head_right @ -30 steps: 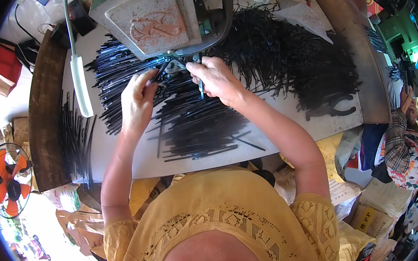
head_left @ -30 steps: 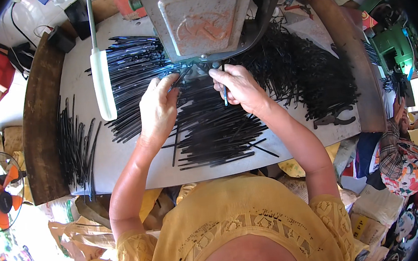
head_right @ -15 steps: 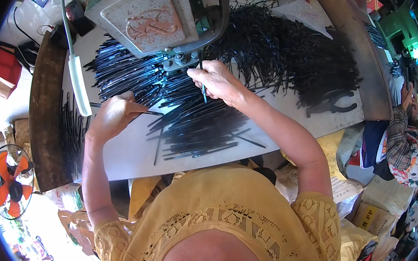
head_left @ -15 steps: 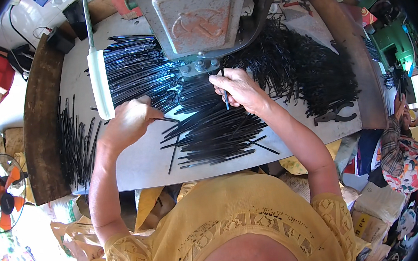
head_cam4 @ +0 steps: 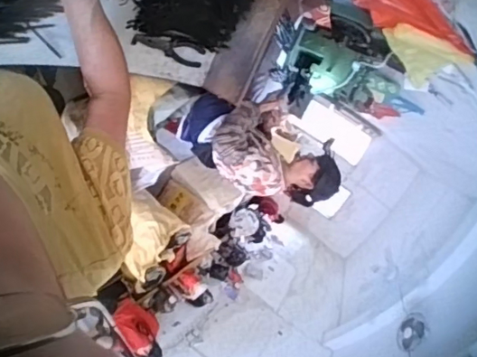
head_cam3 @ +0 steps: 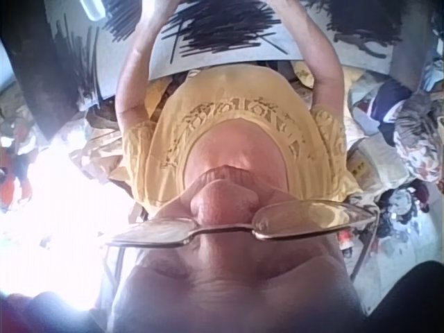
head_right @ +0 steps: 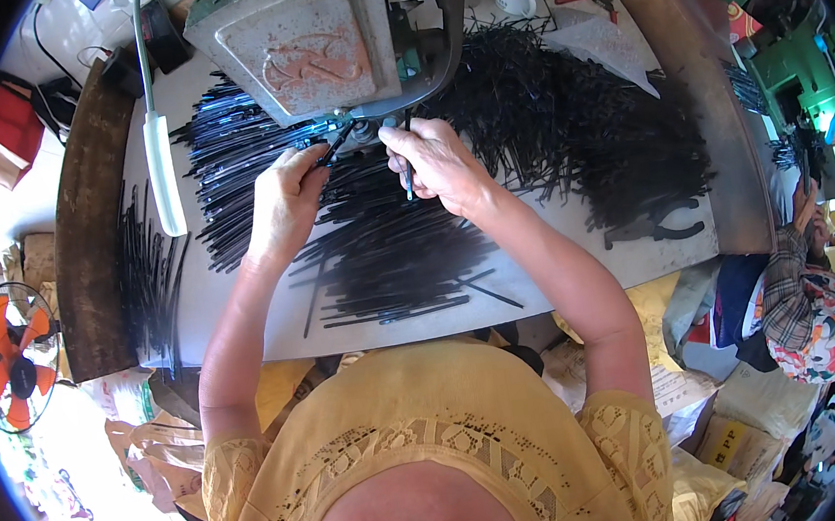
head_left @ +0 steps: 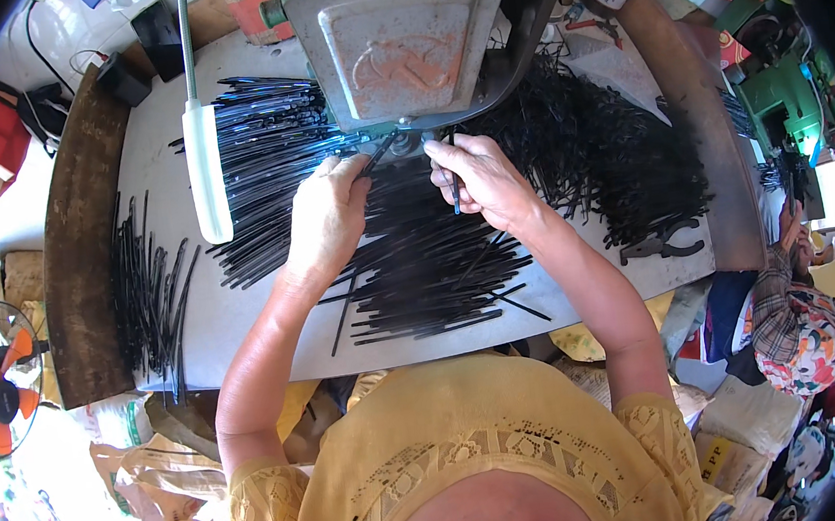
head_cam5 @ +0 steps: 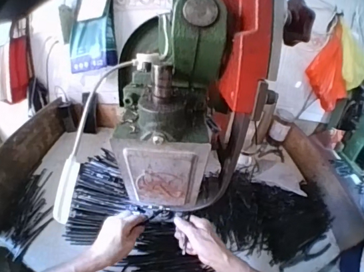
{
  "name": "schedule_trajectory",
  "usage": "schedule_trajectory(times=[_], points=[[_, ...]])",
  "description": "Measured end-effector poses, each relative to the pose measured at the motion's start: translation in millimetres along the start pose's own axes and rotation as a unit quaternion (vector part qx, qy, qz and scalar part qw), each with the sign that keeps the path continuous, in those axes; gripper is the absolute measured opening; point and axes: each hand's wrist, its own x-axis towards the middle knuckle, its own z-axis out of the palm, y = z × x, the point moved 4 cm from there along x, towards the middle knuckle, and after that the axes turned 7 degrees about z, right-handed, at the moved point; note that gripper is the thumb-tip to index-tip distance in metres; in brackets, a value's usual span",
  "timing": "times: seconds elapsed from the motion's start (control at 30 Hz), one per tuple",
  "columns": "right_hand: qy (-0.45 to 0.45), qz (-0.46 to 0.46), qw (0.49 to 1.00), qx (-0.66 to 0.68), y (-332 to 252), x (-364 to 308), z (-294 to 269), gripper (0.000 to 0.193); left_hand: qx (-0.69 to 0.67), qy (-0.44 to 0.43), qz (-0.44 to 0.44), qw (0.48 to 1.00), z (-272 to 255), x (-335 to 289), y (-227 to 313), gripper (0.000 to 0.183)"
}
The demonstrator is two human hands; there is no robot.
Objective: The person repeatedly picks up plastic rods from a pile and positions them under a riveting machine to fasten components onto them by hand and with the machine.
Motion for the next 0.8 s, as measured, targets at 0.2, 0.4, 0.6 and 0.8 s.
schedule_trajectory(times=[0.2, 0.4, 0.6, 0.8], points=[[-0.02, 0.009, 1.0, 0.003, -2.6, 0.4, 3.4, 0.023, -0.005, 0.029, 0.017, 0.999, 1.9, -2.4, -2.4, 0.022], [-0.022, 0.01, 1.0, -0.002, -2.2, 2.0, 5.8, 0.021, -0.06, 0.014, -0.027, 0.998, 1.2, -7.2, -4.9, 0.021], [-0.007, 0.009, 1.0, -0.011, -3.7, 0.4, 7.8, 0.021, -0.039, 0.027, 0.005, 0.999, 1.5, -7.1, -2.3, 0.021], [-0.006, 0.018, 1.0, -0.002, -0.3, 2.1, 6.2, 0.021, -0.024, 0.029, 0.013, 0.999, 3.2, -7.4, -2.6, 0.022]])
